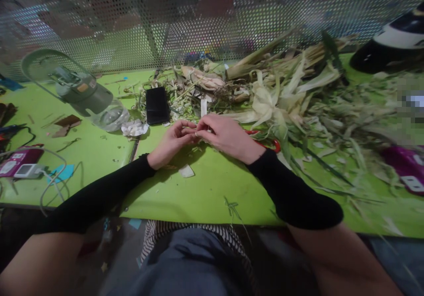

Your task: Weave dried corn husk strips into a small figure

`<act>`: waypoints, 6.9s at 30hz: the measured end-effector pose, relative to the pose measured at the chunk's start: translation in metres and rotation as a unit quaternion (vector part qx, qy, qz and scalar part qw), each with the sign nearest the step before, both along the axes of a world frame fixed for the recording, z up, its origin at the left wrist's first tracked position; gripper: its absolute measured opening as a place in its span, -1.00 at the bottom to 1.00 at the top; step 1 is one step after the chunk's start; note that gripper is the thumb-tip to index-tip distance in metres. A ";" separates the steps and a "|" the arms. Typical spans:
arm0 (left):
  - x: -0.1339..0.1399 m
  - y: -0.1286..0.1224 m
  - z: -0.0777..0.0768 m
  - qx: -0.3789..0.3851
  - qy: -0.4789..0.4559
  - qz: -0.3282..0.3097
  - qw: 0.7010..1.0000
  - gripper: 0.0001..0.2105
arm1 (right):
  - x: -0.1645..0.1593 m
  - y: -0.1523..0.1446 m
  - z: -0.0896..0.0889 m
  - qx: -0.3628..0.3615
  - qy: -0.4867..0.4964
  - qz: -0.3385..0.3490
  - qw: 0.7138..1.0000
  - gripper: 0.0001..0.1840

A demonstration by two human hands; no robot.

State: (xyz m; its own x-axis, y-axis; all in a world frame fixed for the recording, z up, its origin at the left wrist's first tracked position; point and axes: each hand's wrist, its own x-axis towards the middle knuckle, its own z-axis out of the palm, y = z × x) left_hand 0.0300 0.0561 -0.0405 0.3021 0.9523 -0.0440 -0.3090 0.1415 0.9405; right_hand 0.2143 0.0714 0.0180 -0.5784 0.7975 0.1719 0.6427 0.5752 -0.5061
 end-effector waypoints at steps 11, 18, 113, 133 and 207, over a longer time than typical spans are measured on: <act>0.000 0.002 0.014 -0.075 -0.033 0.036 0.996 -0.89 | 0.003 0.001 -0.002 -0.005 0.152 -0.126 0.980 -0.59; -0.002 0.004 0.022 -0.061 -0.040 0.033 0.997 -0.90 | 0.002 0.007 -0.011 -0.215 0.141 -0.105 0.961 -0.27; -0.015 0.003 0.028 -0.039 -0.009 -0.010 0.999 -0.93 | -0.023 -0.024 -0.017 -0.043 0.059 0.060 0.996 -0.59; -0.017 -0.005 0.036 0.016 0.120 -0.148 0.982 -0.96 | -0.014 -0.008 -0.016 -0.001 0.153 -0.088 0.984 -0.61; -0.012 -0.011 0.018 0.014 0.036 -0.102 0.994 -0.64 | 0.016 0.002 0.013 -0.078 0.174 0.012 0.982 -0.70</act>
State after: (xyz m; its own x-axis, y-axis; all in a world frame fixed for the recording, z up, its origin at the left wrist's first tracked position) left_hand 0.0177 0.0456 -0.0223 0.4863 0.8726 -0.0457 -0.2093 0.1671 0.9635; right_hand 0.2307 0.0733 0.0306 -0.5245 0.8168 0.2402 0.4023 0.4864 -0.7756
